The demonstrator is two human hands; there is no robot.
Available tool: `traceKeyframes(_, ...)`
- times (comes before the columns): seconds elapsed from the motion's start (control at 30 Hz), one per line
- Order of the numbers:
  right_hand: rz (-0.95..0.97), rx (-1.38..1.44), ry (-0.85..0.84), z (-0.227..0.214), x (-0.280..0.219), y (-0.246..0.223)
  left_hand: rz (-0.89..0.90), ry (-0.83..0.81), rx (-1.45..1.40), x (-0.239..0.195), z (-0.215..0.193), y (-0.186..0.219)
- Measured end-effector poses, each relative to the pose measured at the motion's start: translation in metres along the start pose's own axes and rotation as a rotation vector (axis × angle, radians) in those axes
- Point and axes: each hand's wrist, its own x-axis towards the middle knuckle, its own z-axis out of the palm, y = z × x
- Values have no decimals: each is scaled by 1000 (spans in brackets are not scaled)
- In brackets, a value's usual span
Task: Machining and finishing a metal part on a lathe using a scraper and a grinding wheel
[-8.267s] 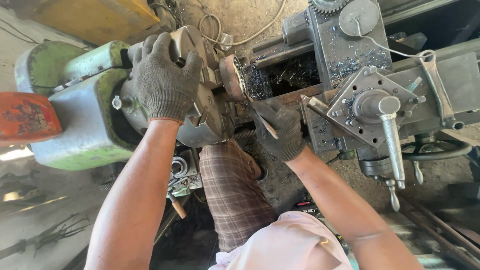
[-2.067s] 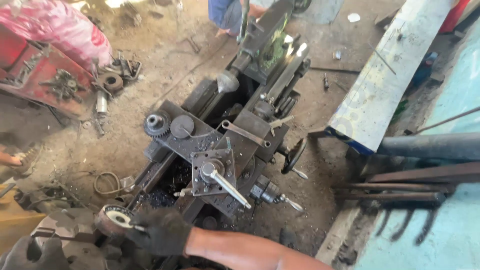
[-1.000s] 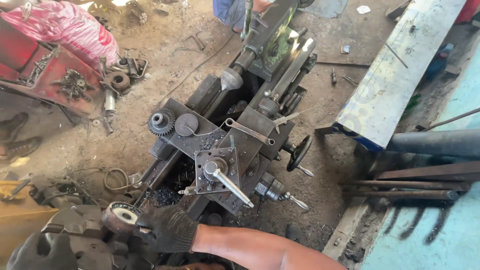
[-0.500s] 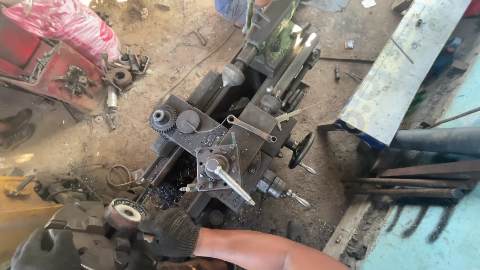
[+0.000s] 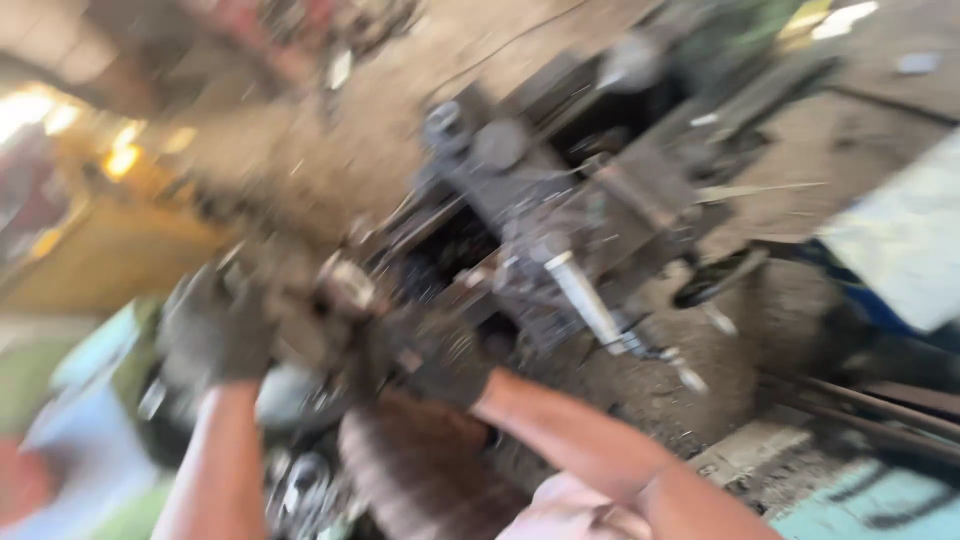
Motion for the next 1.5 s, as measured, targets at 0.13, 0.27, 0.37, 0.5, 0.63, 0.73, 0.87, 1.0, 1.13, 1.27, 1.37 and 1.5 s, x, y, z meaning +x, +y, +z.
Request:
traceKeyframes(0.13,136,188,95,0,-8,9,151,280,-38,14,42,-34)
traceKeyframes(0.27,258,236,196,-1,-10,12,-81,146,25,14,29,-21)
traceKeyframes(0.37,387,230,336,1,1,17,-179,39,55,20,43,-34)
traceKeyframes(0.5,327,52,372,-11,13,25,-139,83,46,15,38,-32)
traceKeyframes(0.63,130,142,69,-55,42,9,102,192,-64,9,28,-26)
traceKeyframes(0.73,48,233,104,-32,21,25,94,170,-63,9,27,-26)
traceKeyframes(0.87,-75,214,40,-8,-25,39,70,167,-60,8,27,-26)
traceKeyframes(1.0,361,1039,21,3,-49,64,72,178,-66,9,29,-27)
traceKeyframes(1.13,192,1198,36,-26,-14,35,54,132,-50,8,29,-29)
traceKeyframes(1.27,41,266,72,-47,26,13,56,129,-50,8,29,-27)
traceKeyframes(1.37,-85,142,32,-34,25,30,88,145,-54,5,23,-23)
traceKeyframes(1.5,-96,137,12,-32,12,44,94,151,-71,5,19,-20)
